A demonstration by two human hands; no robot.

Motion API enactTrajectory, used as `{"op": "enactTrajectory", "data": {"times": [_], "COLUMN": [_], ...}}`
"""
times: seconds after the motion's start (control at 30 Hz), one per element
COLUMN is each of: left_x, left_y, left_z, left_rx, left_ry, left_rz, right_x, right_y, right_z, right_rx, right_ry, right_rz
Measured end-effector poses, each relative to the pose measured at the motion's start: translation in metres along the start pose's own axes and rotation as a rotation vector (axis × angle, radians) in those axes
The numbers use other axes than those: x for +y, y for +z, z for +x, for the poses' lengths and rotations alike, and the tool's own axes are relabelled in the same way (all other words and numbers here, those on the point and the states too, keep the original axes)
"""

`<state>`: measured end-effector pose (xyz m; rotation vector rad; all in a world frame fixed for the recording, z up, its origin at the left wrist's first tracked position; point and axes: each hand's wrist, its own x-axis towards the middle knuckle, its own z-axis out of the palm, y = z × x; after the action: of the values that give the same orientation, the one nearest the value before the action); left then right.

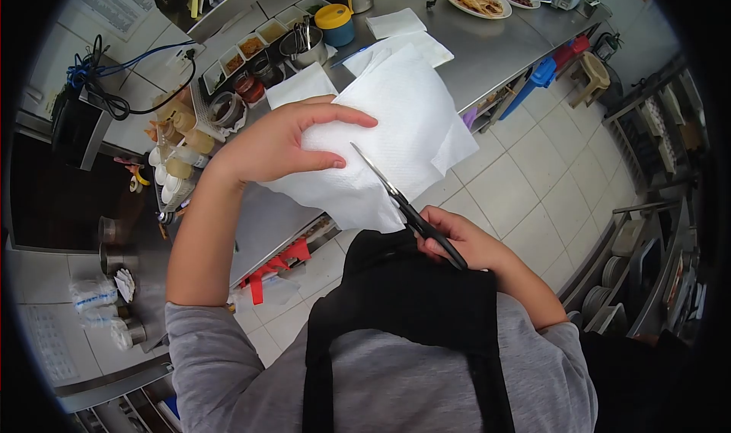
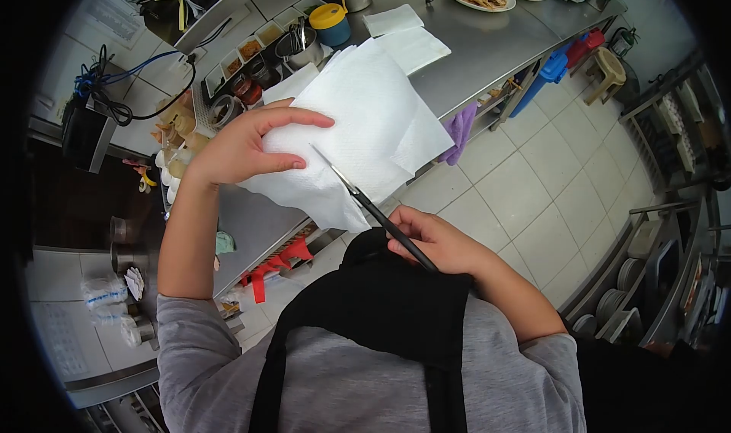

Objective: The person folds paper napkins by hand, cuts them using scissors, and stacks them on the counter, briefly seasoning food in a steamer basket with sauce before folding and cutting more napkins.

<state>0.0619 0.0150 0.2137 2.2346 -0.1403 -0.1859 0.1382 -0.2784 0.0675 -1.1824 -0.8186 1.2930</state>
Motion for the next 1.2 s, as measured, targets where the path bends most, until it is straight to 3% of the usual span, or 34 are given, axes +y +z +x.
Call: {"op": "enactTrajectory", "data": {"times": [0.17,0.47,0.63,0.83,1.03,1.2], "left_x": [0.006,0.022,0.019,0.026,0.028,0.027], "left_y": [0.007,0.021,0.025,0.030,0.032,0.034], "left_z": [0.002,0.003,0.002,0.000,0.000,0.000], "left_rx": [-0.022,-0.048,-0.025,-0.032,-0.026,-0.035], "left_ry": [0.006,0.012,0.085,0.033,0.069,0.069], "left_rz": [0.036,0.026,0.049,-0.039,-0.009,-0.019], "right_x": [0.002,-0.019,-0.018,-0.024,-0.025,-0.024], "right_y": [-0.005,0.002,-0.003,0.007,0.002,0.004], "right_z": [-0.009,-0.014,-0.020,-0.021,-0.022,-0.020], "right_rx": [-0.016,0.008,0.000,0.030,0.009,-0.006], "right_ry": [0.058,-0.038,0.125,0.007,0.099,0.023], "right_rz": [-0.010,-0.098,-0.049,-0.051,-0.065,-0.065]}}
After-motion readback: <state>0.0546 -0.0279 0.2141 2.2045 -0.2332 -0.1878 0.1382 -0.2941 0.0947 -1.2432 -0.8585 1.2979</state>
